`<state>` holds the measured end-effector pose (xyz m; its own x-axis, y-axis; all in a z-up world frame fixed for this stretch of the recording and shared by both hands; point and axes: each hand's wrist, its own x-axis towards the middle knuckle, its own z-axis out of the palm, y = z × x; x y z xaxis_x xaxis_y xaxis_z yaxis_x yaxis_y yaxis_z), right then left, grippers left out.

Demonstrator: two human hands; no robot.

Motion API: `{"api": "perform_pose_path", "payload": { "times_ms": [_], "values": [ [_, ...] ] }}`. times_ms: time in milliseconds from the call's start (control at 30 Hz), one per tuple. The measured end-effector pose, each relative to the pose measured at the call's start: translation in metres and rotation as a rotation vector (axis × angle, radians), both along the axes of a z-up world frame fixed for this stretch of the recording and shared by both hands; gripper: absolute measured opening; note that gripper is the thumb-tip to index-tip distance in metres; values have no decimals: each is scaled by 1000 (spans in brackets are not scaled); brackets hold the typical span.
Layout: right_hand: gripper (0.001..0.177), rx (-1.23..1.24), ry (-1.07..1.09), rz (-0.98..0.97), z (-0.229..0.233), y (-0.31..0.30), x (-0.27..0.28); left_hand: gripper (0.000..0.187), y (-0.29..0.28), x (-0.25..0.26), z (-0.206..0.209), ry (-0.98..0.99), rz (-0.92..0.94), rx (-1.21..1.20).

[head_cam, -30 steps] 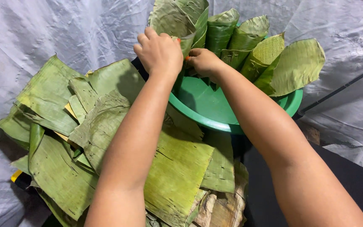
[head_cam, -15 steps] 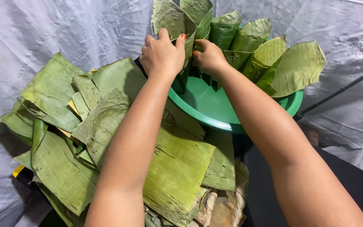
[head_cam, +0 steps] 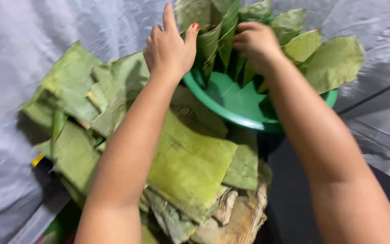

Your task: The person is cleaning banana leaves with a cloth and then folding them into cone shapes, securing them with small wooden sticks.

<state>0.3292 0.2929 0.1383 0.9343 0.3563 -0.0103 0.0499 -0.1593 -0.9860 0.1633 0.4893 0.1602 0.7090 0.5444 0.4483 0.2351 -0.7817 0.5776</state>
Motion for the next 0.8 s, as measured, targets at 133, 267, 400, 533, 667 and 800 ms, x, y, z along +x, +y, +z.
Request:
{"api": "perform_pose_path", "payload": {
  "times_ms": [133, 267, 400, 533, 667, 800],
  "values": [
    [45, 276, 30, 65, 8, -29, -35, 74, 30, -51, -9, -33, 3, -44],
    [44, 525, 82, 122, 21, -48, -112, 66, 65, -108, -35, -60, -43, -67],
    [42, 679, 164, 155, 24, -56, -197, 60, 85, -170, -43, -47, -48, -157],
    [39, 686, 264, 109, 12, -49, -280, 57, 95, -209, -53, 47, 7, -289],
    [33, 549, 281, 159, -30, -48, -337, 56, 106, -224, -88, 126, 69, -304],
    [32, 47, -38, 271, -47, -41, -391, 62, 115, -217, -132, 49, 151, -270]
  ]
}}
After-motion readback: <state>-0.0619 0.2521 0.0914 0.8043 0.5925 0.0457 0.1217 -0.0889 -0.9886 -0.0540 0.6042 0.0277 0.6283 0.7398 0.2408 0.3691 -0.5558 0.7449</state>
